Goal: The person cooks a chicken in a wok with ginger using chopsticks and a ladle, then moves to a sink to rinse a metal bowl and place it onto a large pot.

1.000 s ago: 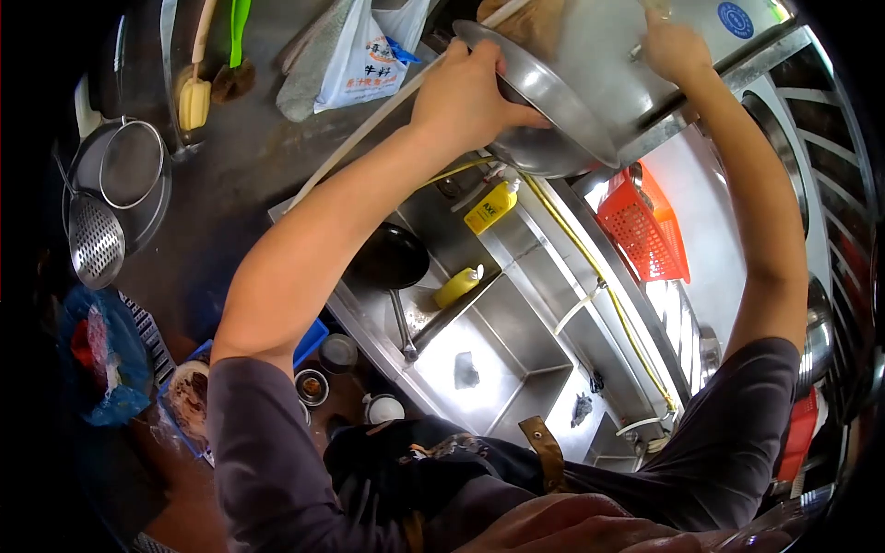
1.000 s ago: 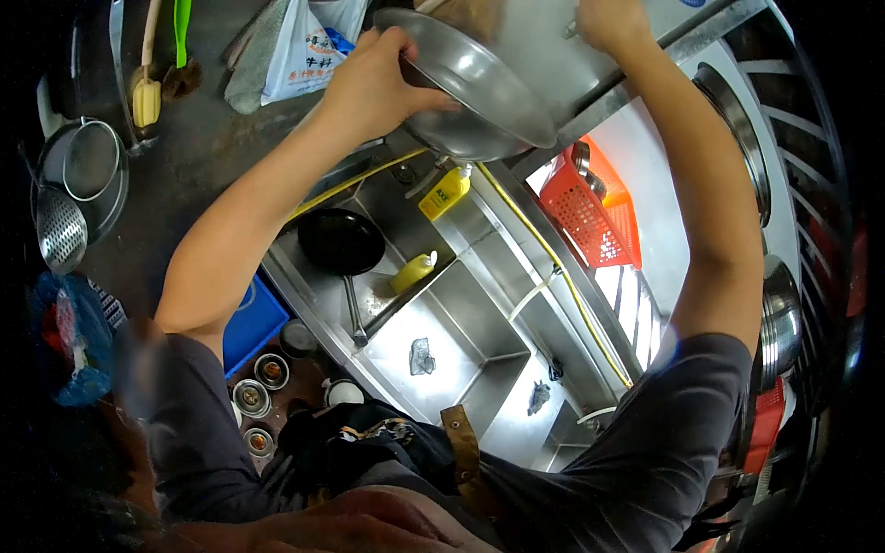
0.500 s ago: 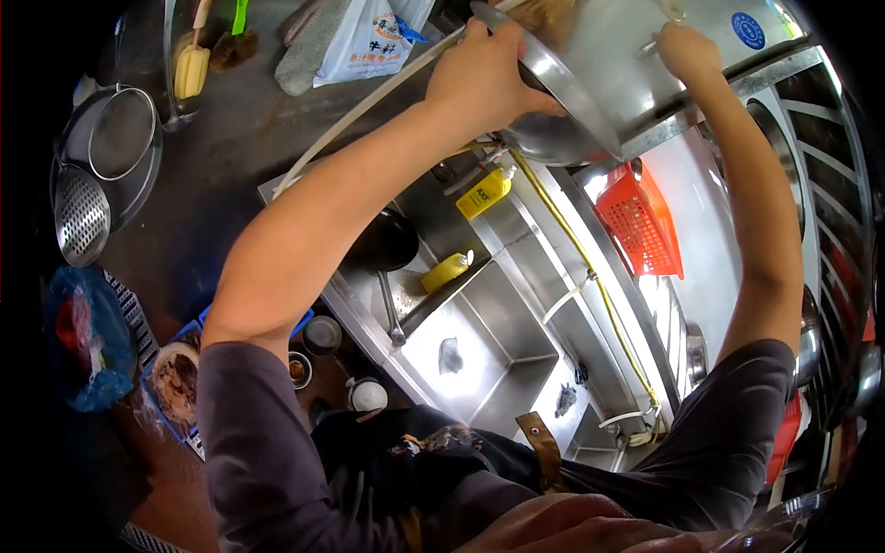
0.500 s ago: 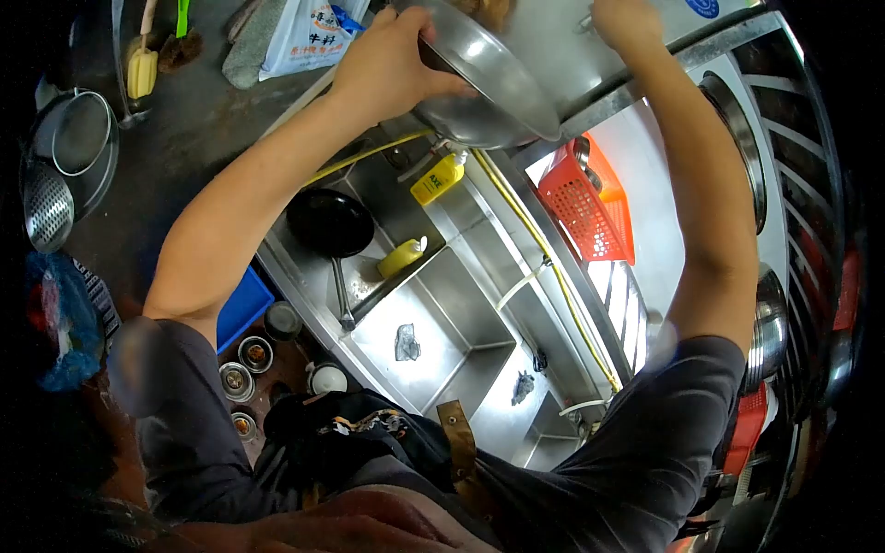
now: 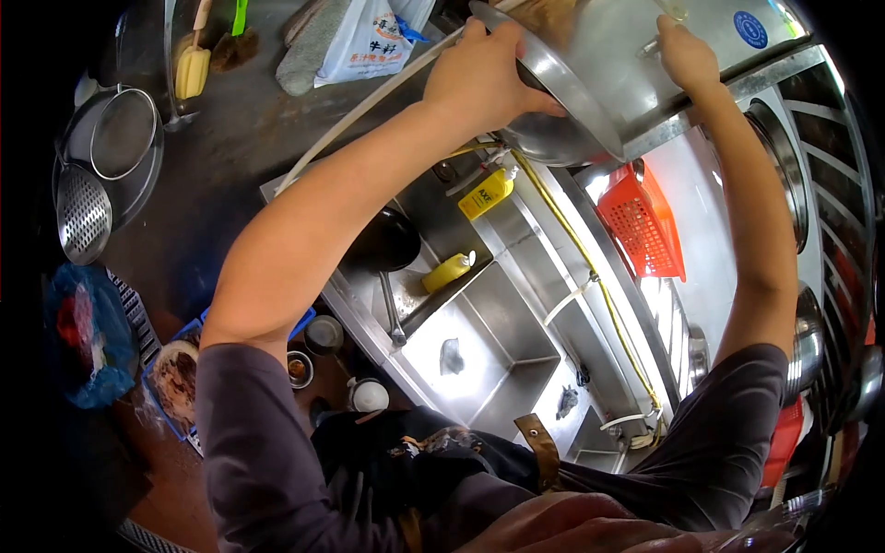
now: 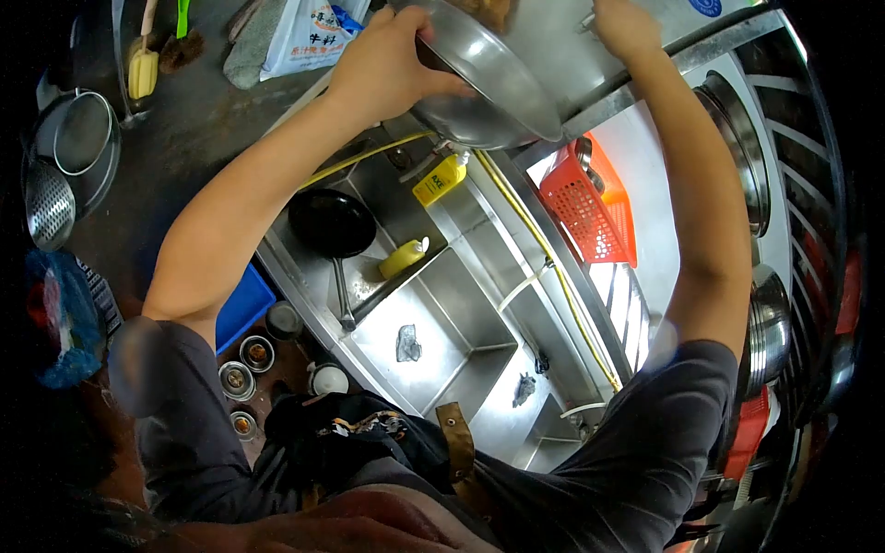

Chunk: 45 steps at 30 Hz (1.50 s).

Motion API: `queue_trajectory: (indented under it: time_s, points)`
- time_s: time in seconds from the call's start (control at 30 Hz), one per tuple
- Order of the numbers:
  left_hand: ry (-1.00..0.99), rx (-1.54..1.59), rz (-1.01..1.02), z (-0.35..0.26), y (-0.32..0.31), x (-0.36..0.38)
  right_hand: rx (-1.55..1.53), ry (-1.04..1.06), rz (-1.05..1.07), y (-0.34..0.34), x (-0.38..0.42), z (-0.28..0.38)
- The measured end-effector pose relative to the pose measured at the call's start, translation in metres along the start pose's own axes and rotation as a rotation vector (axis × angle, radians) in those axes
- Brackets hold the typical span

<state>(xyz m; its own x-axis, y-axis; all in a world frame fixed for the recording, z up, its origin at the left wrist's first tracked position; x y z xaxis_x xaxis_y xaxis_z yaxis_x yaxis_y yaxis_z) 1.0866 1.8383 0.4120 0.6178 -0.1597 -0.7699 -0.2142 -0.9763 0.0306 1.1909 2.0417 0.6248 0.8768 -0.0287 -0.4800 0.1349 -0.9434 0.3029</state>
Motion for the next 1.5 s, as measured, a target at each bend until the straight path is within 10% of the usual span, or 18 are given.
queue_trajectory:
  time_s: [1.03,1.5]
  points:
    - [0.014,-0.061,0.055,-0.004,0.002,0.001,-0.006,0.294,-0.196,-0.007,0.005,-0.005]
    - [0.005,-0.063,0.049,0.001,-0.007,0.0,0.094,0.035,-0.061,0.002,-0.004,-0.004]
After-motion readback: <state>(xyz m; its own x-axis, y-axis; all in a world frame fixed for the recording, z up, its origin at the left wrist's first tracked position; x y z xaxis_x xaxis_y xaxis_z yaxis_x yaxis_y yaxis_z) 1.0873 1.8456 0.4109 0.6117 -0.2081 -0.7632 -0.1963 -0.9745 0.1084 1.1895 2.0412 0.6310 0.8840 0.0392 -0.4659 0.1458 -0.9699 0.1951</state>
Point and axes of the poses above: each hand's wrist, its own x-axis away from the middle knuckle, its own y-axis out of the back of the hand, z = x × y, the point moved 7 cm from there along -x, towards the middle knuckle, and after that the axes turned 15 degrees about -z, right-handed, at the moved point
